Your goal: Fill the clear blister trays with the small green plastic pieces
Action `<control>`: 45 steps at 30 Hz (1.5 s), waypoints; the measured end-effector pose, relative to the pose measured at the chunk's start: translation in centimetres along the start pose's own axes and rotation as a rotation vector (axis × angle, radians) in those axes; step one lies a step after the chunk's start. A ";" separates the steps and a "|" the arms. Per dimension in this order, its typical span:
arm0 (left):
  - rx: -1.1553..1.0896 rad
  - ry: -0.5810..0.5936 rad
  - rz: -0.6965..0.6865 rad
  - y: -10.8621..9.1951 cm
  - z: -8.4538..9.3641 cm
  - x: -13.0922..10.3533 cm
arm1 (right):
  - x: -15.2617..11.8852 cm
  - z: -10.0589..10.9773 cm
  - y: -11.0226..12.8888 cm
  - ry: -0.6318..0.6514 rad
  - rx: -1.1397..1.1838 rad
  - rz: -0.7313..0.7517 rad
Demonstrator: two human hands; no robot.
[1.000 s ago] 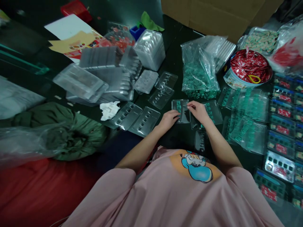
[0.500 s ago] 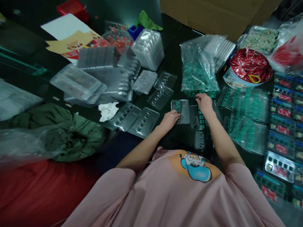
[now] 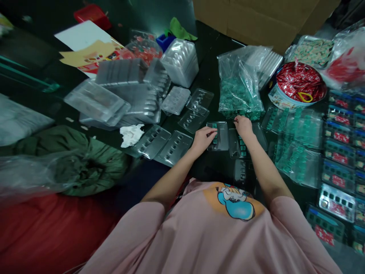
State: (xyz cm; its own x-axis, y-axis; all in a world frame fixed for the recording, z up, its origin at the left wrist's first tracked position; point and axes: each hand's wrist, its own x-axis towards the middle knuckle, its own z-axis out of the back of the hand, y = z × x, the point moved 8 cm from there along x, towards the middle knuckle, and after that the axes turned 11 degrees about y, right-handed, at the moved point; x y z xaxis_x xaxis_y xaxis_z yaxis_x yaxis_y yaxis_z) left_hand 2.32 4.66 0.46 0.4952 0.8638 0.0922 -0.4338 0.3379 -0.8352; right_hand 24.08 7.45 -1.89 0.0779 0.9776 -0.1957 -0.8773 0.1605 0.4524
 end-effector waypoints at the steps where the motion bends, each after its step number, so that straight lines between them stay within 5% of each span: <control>1: -0.058 -0.005 0.016 0.1 -0.1 0.4 | -0.2 0.0 0.0 -0.011 0.071 0.017; 8: -0.729 0.009 0.256 1.7 -2.5 1.6 | -1.8 -1.4 3.3 0.136 0.807 0.299; 13: -1.027 -0.003 0.428 2.2 -3.4 0.6 | -3.5 -1.4 5.7 0.145 0.883 0.356; 17: -1.065 -0.076 0.453 2.4 -2.5 -0.1 | -4.5 -1.1 5.9 0.063 0.822 0.319; 29: -1.119 -0.132 0.462 2.3 -1.7 -0.9 | -5.8 -4.1 6.8 0.239 0.996 0.323; 37: -0.979 -0.137 0.450 2.5 -0.8 -1.9 | -7.6 -2.3 8.3 0.080 0.584 0.537; 45: -0.908 -0.115 0.485 3.2 -0.9 -3.0 | -8.9 -1.9 9.1 0.191 0.463 0.638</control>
State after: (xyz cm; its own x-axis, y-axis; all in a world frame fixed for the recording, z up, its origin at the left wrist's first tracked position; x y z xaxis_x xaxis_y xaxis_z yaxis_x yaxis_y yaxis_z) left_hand 0.12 2.80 -2.96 0.3234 0.8784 -0.3519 0.1873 -0.4240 -0.8861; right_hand 14.53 -0.03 2.33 -0.4900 0.8665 0.0949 -0.4377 -0.3387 0.8329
